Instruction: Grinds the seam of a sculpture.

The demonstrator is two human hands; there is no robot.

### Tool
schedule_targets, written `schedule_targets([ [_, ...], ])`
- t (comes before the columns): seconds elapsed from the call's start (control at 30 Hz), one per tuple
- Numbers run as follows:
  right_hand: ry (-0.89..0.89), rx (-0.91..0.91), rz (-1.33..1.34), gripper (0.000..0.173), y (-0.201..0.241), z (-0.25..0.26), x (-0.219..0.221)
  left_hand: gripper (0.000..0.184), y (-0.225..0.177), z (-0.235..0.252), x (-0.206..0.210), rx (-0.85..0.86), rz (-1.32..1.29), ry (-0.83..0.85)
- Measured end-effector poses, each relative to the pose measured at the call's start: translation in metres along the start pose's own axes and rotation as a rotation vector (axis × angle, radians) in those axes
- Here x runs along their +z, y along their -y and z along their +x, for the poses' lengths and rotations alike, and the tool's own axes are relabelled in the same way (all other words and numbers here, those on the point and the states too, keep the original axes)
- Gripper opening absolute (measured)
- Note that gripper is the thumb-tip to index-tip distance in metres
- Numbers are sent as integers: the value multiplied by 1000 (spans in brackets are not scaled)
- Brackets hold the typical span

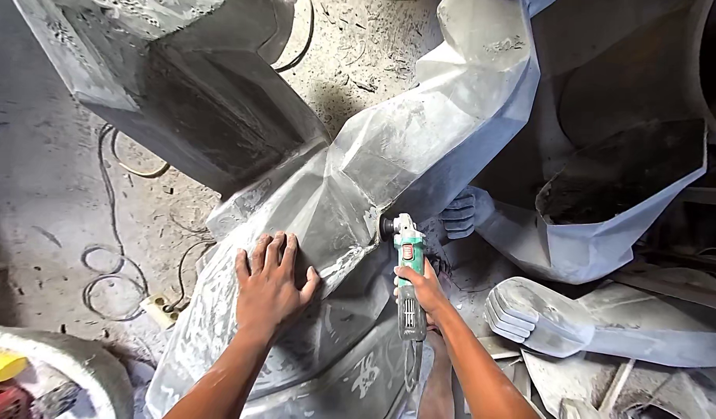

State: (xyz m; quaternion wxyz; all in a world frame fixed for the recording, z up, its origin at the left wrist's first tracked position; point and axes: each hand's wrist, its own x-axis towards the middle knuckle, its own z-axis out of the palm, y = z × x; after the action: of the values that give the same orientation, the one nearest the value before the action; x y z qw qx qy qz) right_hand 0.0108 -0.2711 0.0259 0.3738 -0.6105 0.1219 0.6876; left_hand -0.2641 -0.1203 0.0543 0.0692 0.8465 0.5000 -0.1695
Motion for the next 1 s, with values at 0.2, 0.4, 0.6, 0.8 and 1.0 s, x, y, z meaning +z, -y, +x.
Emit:
schedule_targets([
  [0.2,-5,24,-6,62,2,-4,-7,88,-1,-1,0,-11,2,-12],
  [0.4,15,6,0,63,6,-1,-2,89,-1,-2,0,-10,-16,-6],
  [0.6,-51,-50,54,76,-44,-36,11,87,-3,-2,-2,-12,-14,-4],
  [0.8,-70,-97,73,75,-42,-32,19,88,-3,-2,-3,-22,-24,11],
  [1.0,-102,-97,87,79,-46,-26,25,88,-3,-3,-3,-18,-33,4],
])
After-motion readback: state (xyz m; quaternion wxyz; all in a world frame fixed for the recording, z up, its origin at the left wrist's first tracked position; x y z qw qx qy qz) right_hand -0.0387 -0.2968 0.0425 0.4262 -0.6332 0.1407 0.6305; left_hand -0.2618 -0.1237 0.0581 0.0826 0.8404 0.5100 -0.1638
